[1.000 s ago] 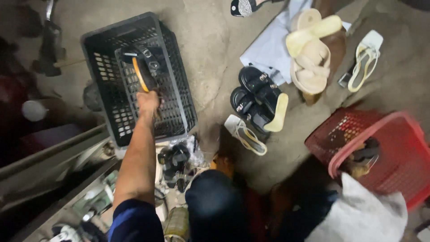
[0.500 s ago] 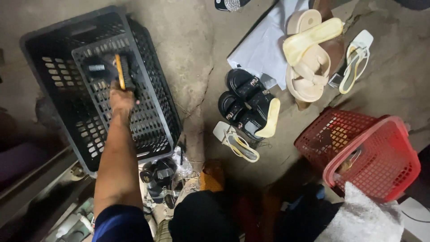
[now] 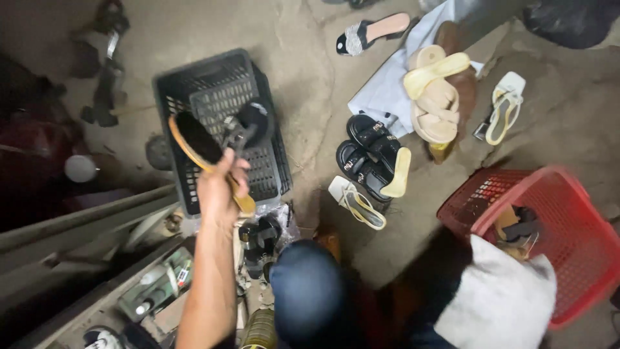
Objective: The person sits on the floor and uses a brush to clean a black sandal, repeatedly brushing the upper and sole. The person then picks up a second black sandal and continues brushing it in the same manner.
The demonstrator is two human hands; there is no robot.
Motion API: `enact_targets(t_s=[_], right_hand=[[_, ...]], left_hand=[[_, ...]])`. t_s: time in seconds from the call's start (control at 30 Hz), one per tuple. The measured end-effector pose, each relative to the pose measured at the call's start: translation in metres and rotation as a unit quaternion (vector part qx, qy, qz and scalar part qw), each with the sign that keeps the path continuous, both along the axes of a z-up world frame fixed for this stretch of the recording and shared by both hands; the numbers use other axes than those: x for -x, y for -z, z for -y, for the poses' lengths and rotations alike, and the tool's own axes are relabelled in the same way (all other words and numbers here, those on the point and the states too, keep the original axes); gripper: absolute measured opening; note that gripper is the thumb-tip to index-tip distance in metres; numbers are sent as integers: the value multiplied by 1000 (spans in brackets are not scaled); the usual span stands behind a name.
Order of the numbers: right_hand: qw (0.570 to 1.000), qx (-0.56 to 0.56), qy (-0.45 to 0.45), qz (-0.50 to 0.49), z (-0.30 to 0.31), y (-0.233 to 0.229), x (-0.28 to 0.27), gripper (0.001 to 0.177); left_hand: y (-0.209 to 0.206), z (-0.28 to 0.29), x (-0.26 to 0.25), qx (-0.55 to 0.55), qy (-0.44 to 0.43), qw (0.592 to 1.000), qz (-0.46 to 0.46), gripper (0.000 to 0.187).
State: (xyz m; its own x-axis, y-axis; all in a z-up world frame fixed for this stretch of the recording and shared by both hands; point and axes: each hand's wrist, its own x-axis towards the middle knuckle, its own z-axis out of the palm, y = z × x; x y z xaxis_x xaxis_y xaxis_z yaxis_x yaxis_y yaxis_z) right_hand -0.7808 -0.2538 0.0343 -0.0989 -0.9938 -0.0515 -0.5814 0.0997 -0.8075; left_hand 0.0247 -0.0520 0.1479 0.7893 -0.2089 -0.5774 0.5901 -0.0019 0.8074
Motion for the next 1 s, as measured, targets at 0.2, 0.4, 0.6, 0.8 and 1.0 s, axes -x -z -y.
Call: enact_targets(t_s=[0.2, 0.4, 0.6, 0.8, 1.0], right_hand=[[994, 57, 60, 65, -16, -126, -224, 26], [881, 172, -427, 107, -96, -161, -282, 133], [897, 58, -286, 333, -135, -173, -274, 65], [635, -239, -5, 734, -88, -218, -225, 79], [540, -318, 114, 771, -62, -191, -192, 87]], left_hand=[[-144, -3, 153, 103, 162, 980, 50, 45], [-170, -21, 324, 229, 240, 936, -119, 34], [-195, -12, 406, 206, 474, 842, -157, 33], [-200, -7, 430, 4, 580, 804, 132, 27], [-143, -16, 452, -18, 597, 654, 464, 51]])
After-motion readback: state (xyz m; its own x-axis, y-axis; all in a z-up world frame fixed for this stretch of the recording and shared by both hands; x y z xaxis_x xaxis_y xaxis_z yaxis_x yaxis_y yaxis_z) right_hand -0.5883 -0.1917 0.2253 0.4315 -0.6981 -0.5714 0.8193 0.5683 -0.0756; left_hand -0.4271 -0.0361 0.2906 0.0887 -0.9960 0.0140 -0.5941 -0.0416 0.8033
